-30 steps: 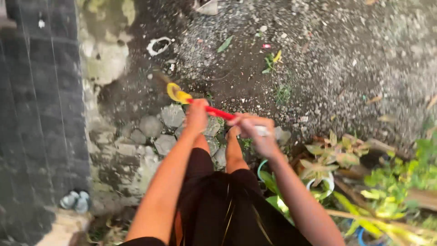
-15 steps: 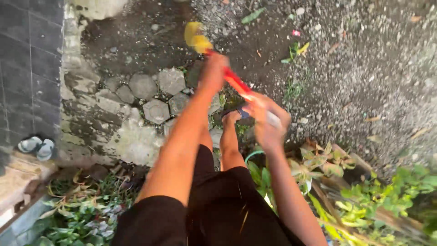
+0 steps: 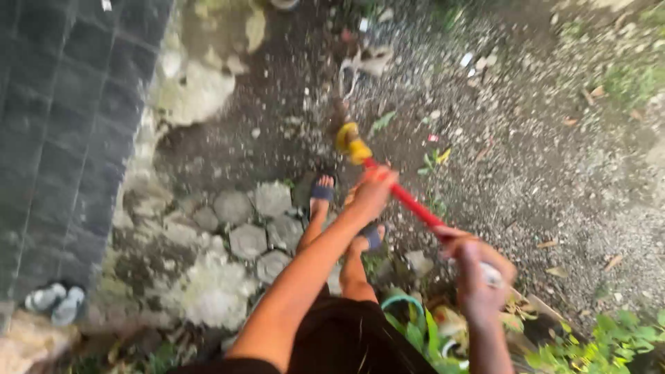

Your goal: Sweep dry leaves and debris from a paved outdoor area using a broom.

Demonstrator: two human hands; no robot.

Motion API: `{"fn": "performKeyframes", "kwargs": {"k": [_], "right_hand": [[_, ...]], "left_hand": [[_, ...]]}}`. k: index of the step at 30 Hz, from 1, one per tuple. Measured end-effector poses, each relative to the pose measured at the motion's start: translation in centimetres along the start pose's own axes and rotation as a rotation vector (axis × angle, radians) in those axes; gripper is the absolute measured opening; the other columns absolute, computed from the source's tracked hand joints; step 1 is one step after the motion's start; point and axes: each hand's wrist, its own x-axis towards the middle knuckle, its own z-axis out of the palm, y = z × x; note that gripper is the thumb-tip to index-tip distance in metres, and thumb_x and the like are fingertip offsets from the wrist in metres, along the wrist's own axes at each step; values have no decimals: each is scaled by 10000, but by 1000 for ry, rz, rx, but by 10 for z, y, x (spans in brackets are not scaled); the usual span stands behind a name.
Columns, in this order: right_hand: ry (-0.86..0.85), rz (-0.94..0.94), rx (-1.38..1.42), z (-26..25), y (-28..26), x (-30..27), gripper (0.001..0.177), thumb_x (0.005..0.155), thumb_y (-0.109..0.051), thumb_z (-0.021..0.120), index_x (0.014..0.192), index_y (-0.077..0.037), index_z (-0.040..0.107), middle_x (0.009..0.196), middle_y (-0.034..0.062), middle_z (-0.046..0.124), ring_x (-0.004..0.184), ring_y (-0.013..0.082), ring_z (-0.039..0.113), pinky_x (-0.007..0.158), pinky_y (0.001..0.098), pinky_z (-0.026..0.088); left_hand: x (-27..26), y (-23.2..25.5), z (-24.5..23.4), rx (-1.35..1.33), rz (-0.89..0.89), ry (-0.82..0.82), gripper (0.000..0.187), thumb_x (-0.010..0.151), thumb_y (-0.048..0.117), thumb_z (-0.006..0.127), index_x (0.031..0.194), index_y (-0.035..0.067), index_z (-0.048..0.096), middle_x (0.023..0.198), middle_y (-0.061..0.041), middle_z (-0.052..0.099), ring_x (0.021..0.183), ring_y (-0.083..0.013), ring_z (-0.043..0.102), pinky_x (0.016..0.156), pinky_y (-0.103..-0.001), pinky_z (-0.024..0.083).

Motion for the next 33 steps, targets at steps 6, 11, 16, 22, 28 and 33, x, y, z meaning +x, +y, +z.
{"fn": "performKeyframes", "kwargs": {"k": [6, 11, 16, 22, 28, 33], "right_hand": [[-198, 181, 32, 94, 22, 54, 334, 1040, -266, 561, 1072, -13, 777, 924, 55, 750, 779, 105, 651, 712, 257, 526], [-191, 186, 105, 140, 67, 83, 326, 1049, -236, 561, 1108, -2, 780, 845, 38, 712, 749, 89, 596, 676, 250, 469], [-66, 106, 153, 122, 71, 104, 292, 1029, -232, 555, 992, -5, 735, 979, 65, 735, 764, 102, 644, 672, 258, 488], [217, 134, -214, 40, 5, 84, 309, 1077, -192, 512, 948, 4, 713, 1065, 106, 757, 836, 104, 618, 742, 260, 470], [210, 6, -305, -6, -41, 56, 320, 1128, -102, 487, 872, 7, 644, 886, 72, 659, 1124, 150, 677, 870, 279, 494], [151, 115, -234, -15, -53, 51, 313, 1006, -133, 517, 816, 26, 709, 987, 89, 753, 771, 149, 649, 707, 278, 518]], "left_hand": [[2, -59, -140, 448, 4, -16, 232, 829, -34, 587, 1014, 100, 627, 1078, -128, 630, 997, -368, 637, 837, -474, 522], [32, -103, -174, 480, -53, -8, 275, 785, -58, 619, 1012, 97, 624, 1127, -133, 617, 1063, -386, 600, 850, -489, 517], [114, -135, -98, 397, 118, 71, 107, 931, 30, 648, 1025, 81, 643, 1139, -143, 617, 1092, -364, 601, 929, -471, 508], [146, -4, 31, -325, -5, -214, 284, 940, 285, 488, 784, 76, 601, 841, -136, 605, 857, -314, 589, 773, -452, 455], [116, 89, 41, 60, 354, -311, 131, 880, 13, 512, 980, 61, 581, 1067, -149, 622, 1036, -380, 614, 816, -500, 520], [98, 81, 21, -149, -29, -370, 171, 1066, 134, 547, 939, 43, 617, 1015, -157, 672, 1067, -348, 679, 971, -452, 526]]}}
